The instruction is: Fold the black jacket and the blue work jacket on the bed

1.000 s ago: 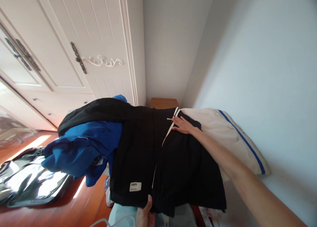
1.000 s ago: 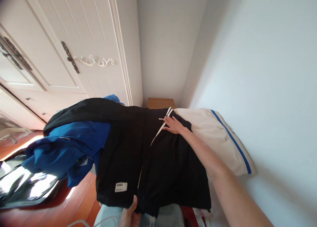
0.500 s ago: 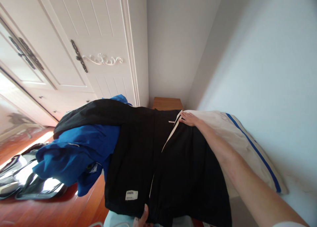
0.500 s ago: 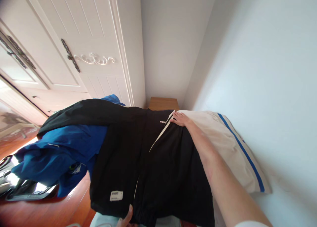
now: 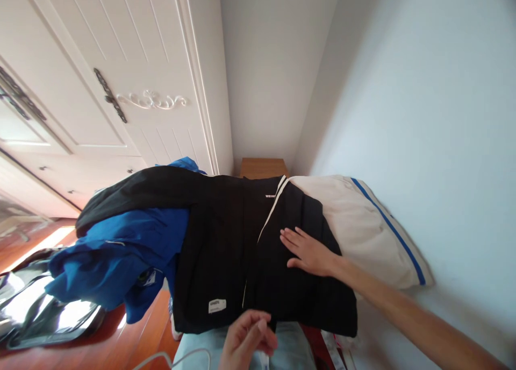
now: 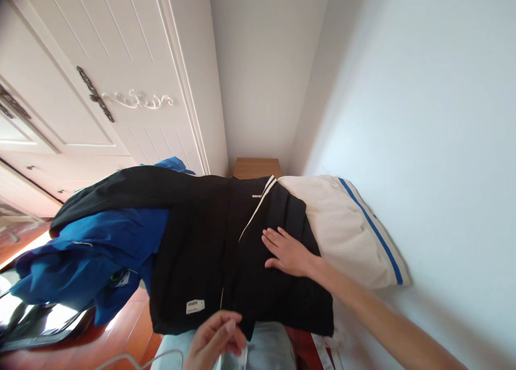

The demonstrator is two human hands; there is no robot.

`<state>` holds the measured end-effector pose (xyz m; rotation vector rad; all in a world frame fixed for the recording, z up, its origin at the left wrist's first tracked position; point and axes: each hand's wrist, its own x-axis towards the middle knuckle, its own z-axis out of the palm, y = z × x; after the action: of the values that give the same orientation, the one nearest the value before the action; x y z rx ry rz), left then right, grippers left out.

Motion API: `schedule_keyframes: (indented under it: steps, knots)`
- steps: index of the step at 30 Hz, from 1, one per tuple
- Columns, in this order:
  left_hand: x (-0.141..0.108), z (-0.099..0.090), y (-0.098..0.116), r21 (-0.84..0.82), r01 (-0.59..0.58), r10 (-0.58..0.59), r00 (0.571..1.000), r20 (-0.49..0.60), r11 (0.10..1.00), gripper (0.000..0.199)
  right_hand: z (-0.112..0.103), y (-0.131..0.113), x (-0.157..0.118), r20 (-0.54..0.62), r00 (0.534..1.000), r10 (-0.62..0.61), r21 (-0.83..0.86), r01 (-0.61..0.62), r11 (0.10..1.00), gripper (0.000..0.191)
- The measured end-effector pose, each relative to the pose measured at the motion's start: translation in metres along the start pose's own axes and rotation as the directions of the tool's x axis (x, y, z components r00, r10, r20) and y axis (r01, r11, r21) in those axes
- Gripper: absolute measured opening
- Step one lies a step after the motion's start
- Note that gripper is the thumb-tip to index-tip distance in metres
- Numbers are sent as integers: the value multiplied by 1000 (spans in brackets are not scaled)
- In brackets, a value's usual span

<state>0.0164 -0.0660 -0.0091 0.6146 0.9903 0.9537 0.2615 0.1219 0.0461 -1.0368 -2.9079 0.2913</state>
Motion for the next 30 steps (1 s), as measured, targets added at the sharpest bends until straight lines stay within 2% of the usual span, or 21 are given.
schedule_keyframes:
  steps: [3, 6, 7, 9, 10, 11, 14, 16, 17, 19, 22, 26, 30]
  knots:
    - [31, 37, 67, 147, -295, 299, 954, -3, 944, 45, 5, -45, -27, 52, 997, -54, 123, 48, 991, 85]
    - [77, 64, 111, 308, -509, 529, 848, 21, 804, 31, -9, -73, -46, 103, 987, -120, 280, 87, 956, 81]
    - [96, 70, 121, 410, -567, 599, 799, 62, 714, 27, -17, -78, -49, 121, 982, -145, 332, 97, 938, 76]
    - [137, 78, 137, 629, -636, 705, 684, 190, 447, 23, -34, -79, -50, 133, 973, -187, 401, 119, 908, 71]
    - [158, 82, 142, 711, -639, 712, 643, 283, 294, 25, -42, -75, -47, 119, 974, -191, 403, 128, 906, 69]
    - [179, 85, 147, 761, -630, 679, 628, 381, 156, 28, -49, -67, -42, 88, 980, -177, 381, 131, 915, 68]
    - [232, 94, 157, 787, -594, 479, 649, 590, -165, 40, -58, -24, -16, -87, 996, -30, 222, 49, 974, 60]
    - [260, 98, 162, 771, -571, 345, 690, 636, -281, 48, -54, 14, 5, -242, 964, 108, 91, -88, 992, 57]
    - [271, 99, 165, 770, -558, 295, 713, 636, -310, 51, -50, 32, 13, -303, 939, 164, 26, -164, 986, 57]
    - [291, 99, 171, 785, -527, 241, 757, 608, -326, 55, -38, 64, 22, -344, 910, 233, -89, -278, 956, 59]
    - [312, 91, 178, 823, -482, 227, 802, 552, -301, 59, -19, 92, 14, -251, 933, 258, -205, -312, 928, 63]
    - [324, 72, 182, 852, -456, 243, 823, 513, -257, 59, -4, 98, -18, -200, 949, 244, -212, -285, 935, 66]
    - [328, 68, 189, 874, -449, 276, 830, 484, -183, 52, -16, 95, -26, -181, 937, 300, -96, -320, 943, 60]
